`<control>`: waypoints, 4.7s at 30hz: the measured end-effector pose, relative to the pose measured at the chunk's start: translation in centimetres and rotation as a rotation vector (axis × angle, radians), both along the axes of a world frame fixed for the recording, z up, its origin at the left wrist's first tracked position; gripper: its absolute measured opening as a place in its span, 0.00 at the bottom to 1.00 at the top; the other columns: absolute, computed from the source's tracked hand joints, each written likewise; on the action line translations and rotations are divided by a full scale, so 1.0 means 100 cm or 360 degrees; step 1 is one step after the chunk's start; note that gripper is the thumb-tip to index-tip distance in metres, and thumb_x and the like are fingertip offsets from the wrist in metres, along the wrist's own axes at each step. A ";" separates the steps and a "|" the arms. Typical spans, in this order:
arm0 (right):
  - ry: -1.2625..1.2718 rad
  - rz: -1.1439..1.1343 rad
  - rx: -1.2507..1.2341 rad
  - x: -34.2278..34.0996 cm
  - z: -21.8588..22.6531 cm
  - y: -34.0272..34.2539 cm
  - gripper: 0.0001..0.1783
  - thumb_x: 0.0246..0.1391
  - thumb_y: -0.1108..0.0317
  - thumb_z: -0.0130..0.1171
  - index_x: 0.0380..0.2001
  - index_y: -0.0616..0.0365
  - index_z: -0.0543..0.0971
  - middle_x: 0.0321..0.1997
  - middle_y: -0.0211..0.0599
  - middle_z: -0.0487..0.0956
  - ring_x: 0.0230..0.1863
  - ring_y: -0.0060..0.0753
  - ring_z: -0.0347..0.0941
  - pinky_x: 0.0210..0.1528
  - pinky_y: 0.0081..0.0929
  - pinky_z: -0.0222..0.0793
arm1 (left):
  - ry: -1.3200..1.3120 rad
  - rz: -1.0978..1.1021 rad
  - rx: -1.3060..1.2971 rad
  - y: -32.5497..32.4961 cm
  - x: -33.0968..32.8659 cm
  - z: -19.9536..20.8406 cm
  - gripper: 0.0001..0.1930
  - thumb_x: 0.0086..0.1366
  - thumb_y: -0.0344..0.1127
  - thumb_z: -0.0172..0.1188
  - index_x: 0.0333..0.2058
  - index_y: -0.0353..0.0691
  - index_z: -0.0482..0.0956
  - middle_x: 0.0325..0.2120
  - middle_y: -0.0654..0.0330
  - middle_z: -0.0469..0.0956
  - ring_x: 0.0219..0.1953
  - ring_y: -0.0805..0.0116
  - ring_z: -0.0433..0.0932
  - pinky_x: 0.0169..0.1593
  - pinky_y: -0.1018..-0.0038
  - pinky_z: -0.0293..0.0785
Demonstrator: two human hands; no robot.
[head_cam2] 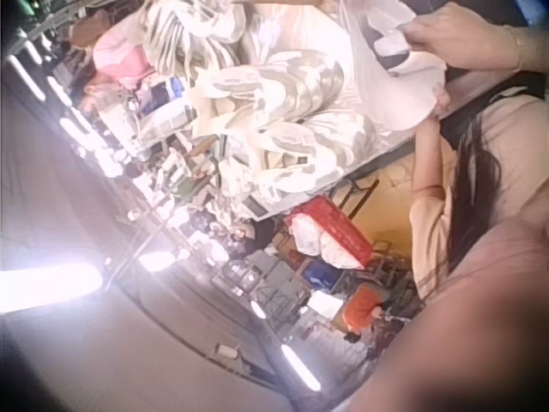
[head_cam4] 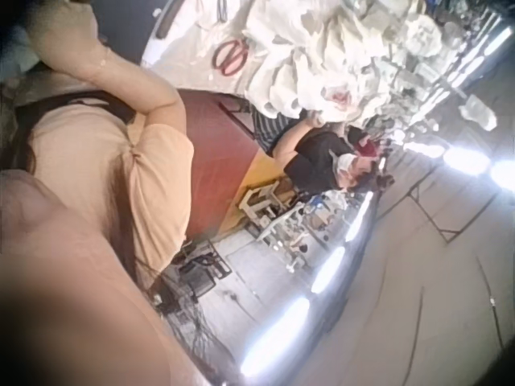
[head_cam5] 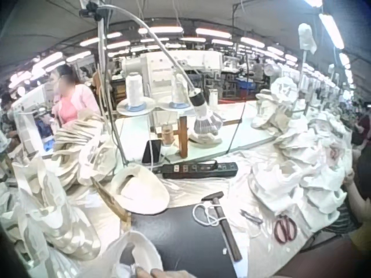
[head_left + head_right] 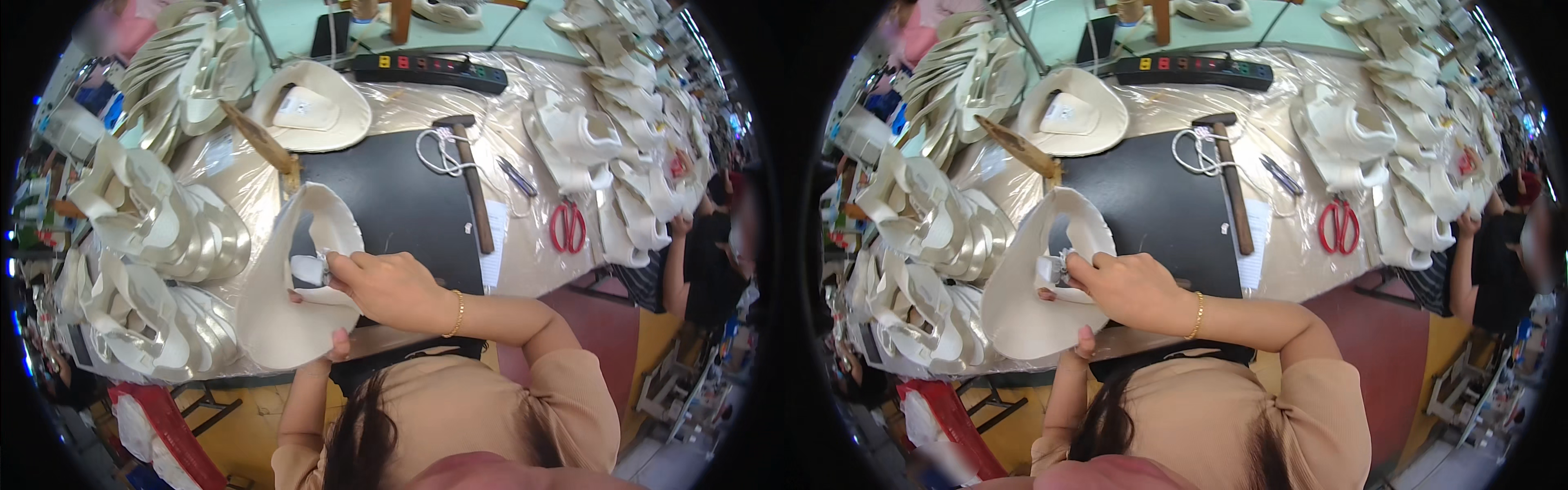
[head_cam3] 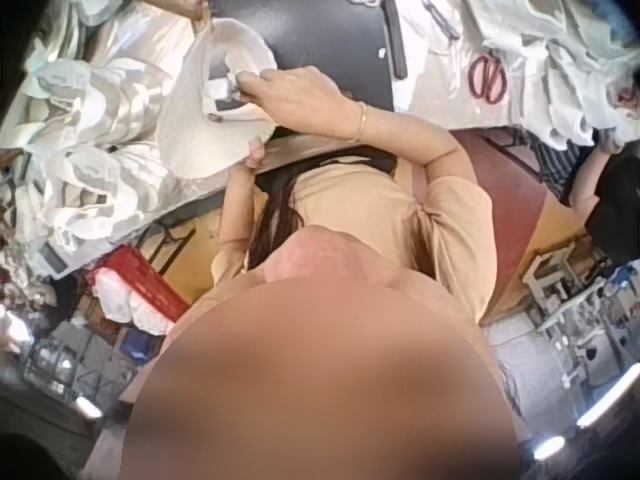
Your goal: The person handles white shoe uppers, turns them over, and uses red scissors to trim excess material from the edges. They then insert a white insole into the shoe and adjust it by hand. The work occurs at a factory workstation with sewing machines and stacks of shoe parts visible.
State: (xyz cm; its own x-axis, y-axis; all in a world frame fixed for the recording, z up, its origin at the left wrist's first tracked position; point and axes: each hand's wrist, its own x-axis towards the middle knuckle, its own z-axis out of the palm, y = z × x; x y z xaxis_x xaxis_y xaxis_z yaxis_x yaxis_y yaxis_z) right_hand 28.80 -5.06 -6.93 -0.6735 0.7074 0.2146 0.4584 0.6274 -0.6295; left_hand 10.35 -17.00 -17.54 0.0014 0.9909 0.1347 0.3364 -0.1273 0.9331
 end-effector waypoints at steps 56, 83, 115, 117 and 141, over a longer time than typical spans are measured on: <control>0.0661 -0.0635 -0.1804 0.136 -0.007 -0.071 0.55 0.37 0.31 0.68 0.57 0.57 0.57 0.29 0.26 0.65 0.26 0.14 0.61 0.25 0.11 0.57 | -0.0665 -0.0222 -0.1350 0.183 -0.047 0.073 0.30 0.66 0.61 0.48 0.37 0.33 0.77 0.21 0.57 0.78 0.14 0.76 0.71 0.20 0.83 0.72; 0.0012 0.0036 -0.2232 0.071 -0.019 0.004 0.31 0.55 0.45 0.62 0.47 0.58 0.63 0.18 0.25 0.67 0.15 0.14 0.56 0.18 0.15 0.49 | -0.1079 -0.0119 -0.1265 0.179 -0.043 0.061 0.23 0.66 0.52 0.54 0.49 0.41 0.76 0.22 0.56 0.78 0.20 0.70 0.78 0.27 0.78 0.75; -0.0299 0.0217 -0.1718 0.055 -0.017 -0.009 0.27 0.63 0.46 0.50 0.47 0.60 0.60 0.21 0.40 0.71 0.18 0.35 0.68 0.26 0.30 0.64 | -0.0571 -0.0132 -0.0991 0.179 -0.033 0.053 0.24 0.62 0.57 0.56 0.37 0.39 0.82 0.15 0.65 0.73 0.13 0.77 0.68 0.15 0.80 0.61; -0.0395 0.0230 -0.1604 0.050 -0.013 -0.007 0.28 0.62 0.47 0.53 0.46 0.61 0.60 0.22 0.44 0.73 0.20 0.41 0.70 0.27 0.32 0.65 | -0.0536 -0.0139 -0.1000 0.179 -0.033 0.054 0.24 0.62 0.57 0.56 0.36 0.39 0.82 0.14 0.65 0.72 0.12 0.78 0.68 0.15 0.80 0.60; -0.0924 0.0260 -0.0293 0.017 0.011 -0.029 0.39 0.49 0.33 0.54 0.38 0.64 0.69 0.13 0.41 0.74 0.16 0.43 0.76 0.16 0.32 0.69 | -0.0596 -0.0103 -0.0977 0.174 -0.029 0.066 0.21 0.61 0.55 0.54 0.27 0.40 0.76 0.14 0.65 0.69 0.15 0.77 0.67 0.21 0.81 0.62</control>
